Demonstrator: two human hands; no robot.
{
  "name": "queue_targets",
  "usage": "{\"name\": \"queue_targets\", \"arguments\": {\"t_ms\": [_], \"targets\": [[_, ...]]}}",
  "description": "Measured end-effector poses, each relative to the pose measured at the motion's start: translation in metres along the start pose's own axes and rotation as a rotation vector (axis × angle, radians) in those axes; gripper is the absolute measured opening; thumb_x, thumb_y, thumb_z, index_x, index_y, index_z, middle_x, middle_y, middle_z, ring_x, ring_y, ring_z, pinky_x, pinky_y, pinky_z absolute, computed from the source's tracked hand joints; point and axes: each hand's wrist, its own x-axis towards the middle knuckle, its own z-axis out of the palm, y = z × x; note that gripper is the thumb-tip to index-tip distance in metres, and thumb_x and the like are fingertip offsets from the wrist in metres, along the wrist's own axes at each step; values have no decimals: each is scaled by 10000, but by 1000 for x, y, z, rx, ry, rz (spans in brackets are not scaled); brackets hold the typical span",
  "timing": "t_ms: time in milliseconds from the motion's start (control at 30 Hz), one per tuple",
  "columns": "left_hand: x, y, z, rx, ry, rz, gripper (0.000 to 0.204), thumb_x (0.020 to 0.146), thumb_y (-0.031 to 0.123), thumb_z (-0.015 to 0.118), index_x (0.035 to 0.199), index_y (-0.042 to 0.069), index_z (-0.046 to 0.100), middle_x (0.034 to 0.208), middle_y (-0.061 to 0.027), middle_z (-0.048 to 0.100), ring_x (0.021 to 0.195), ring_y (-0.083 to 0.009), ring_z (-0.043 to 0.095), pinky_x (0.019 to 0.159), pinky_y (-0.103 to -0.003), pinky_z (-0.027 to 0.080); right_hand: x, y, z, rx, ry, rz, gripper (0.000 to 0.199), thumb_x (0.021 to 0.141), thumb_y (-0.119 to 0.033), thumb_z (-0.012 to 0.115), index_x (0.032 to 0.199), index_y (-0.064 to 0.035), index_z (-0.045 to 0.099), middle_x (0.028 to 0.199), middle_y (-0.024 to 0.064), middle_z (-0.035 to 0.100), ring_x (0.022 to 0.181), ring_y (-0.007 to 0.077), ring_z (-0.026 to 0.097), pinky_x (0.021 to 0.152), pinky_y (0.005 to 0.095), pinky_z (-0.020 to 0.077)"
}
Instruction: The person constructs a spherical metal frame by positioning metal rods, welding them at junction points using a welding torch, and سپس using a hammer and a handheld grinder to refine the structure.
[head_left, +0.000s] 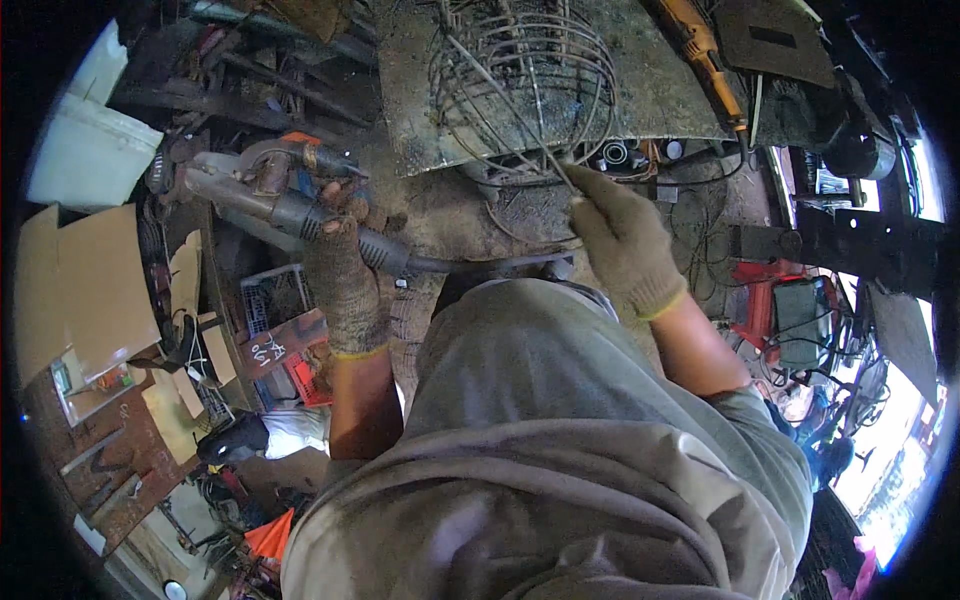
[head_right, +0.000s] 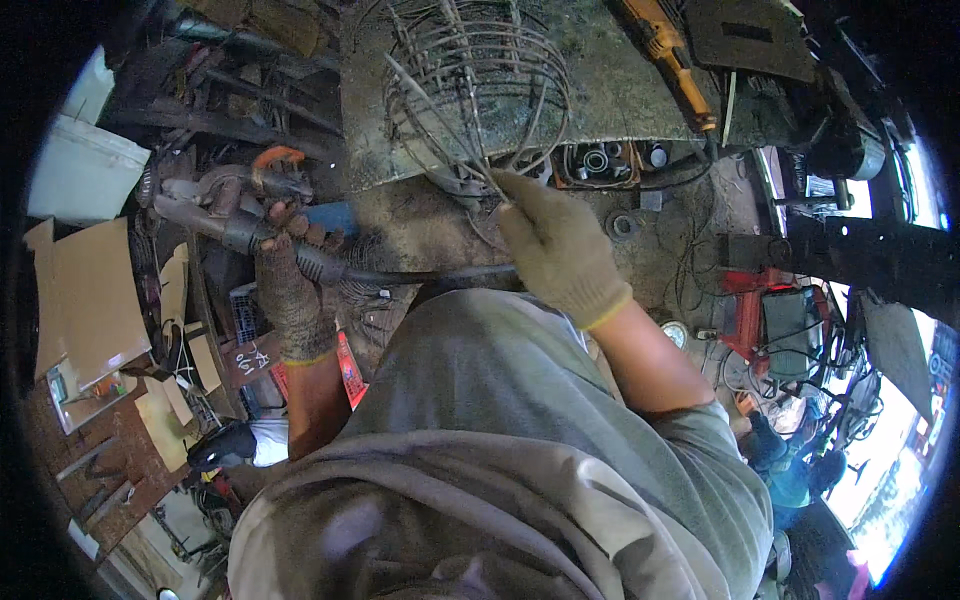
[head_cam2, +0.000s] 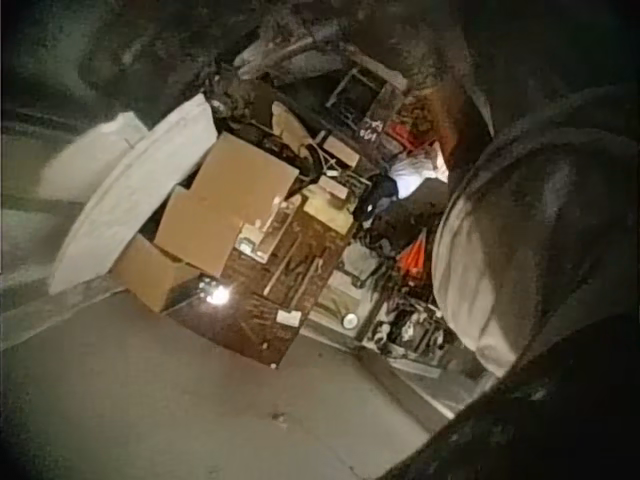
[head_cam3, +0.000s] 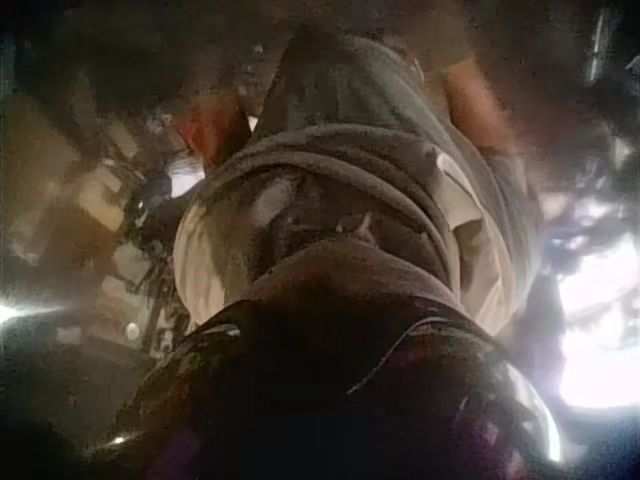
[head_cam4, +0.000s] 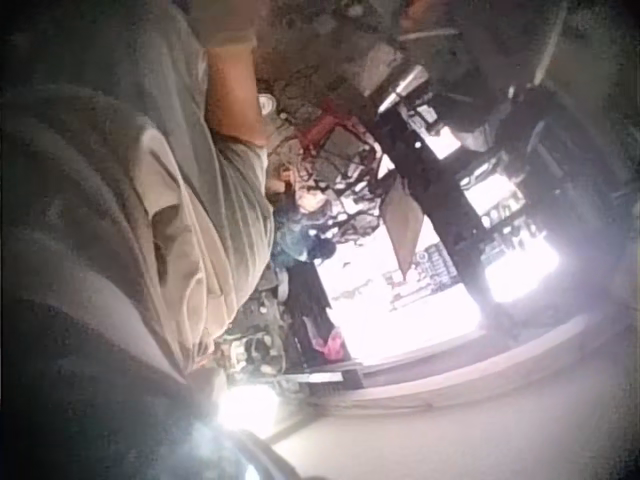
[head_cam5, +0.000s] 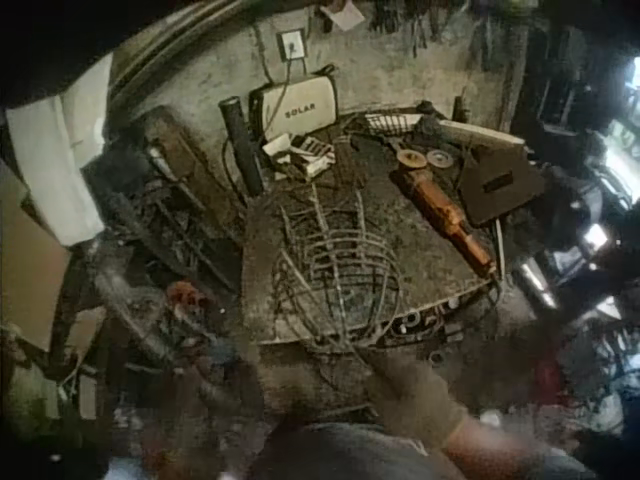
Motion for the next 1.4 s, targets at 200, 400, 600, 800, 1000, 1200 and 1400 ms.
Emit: {"name": "queue_targets", "arguments": {"t_ms": [200, 400, 600, 800, 1000, 1200, 1400], "targets": [[41, -18, -23, -122, 9, -56, 579, 908, 400, 763, 1317, 67, 525, 1128, -75, 633, 982, -215, 665, 870, -439, 593, -2, -32, -11, -251, 57, 117, 353, 953, -222, 601, 1248, -43, 675, 1070, 243, 710, 1019, 393, 694, 862, 447, 549], [94, 4, -60, -281, -335, -350, 431, 913, 265, 776, 1232, 70, 562, 1081, -29, 646, 1027, -185, 649, 914, -396, 564, -4, -82, 9, -415, 131, 268, 340, 929, -183, 627, 1228, -31, 688, 1069, 235, 713, 990, 380, 705, 841, 414, 561], [156, -2, -144, 708, -647, 185, 409, 905, 224, 760, 1231, 69, 566, 1060, -35, 641, 926, -214, 648, 809, -392, 578, 0, -149, 38, -597, 198, 339, 294, 912, -162, 628, 1165, -43, 718, 1011, 213, 728, 910, 372, 719, 803, 411, 571], [179, 19, -113, -38, -434, -186, 547, 876, 275, 791, 1298, 52, 526, 1131, -119, 642, 940, -277, 672, 833, -412, 588, 21, -183, 67, -987, 140, 394, 284, 928, -211, 634, 1163, -93, 739, 988, 164, 744, 902, 336, 726, 787, 421, 564], [171, 26, -99, -148, -709, -235, 717, 925, 461, 719, 1369, -22, 431, 1196, -173, 628, 1109, -301, 639, 990, -452, 529, 30, -183, 81, -896, 192, 479, 296, 941, -234, 606, 1184, -129, 740, 919, 168, 740, 867, 323, 724, 778, 406, 562], [187, -35, -169, 759, -752, 208, 456, 839, 237, 766, 1198, 9, 600, 1163, -163, 636, 1079, -319, 632, 890, -433, 528, 20, -157, 84, -785, 134, 484, 340, 967, -239, 581, 1256, -93, 686, 969, 177, 743, 907, 337, 728, 818, 438, 571], [180, -43, -156, 821, -758, 501, 361, 901, 297, 741, 1165, 105, 588, 913, -39, 617, 777, -188, 628, 569, -335, 500, 12, -145, 84, -719, 210, 358, 342, 930, -265, 597, 1220, -121, 705, 961, 207, 724, 886, 395, 707, 783, 494, 567]]}}
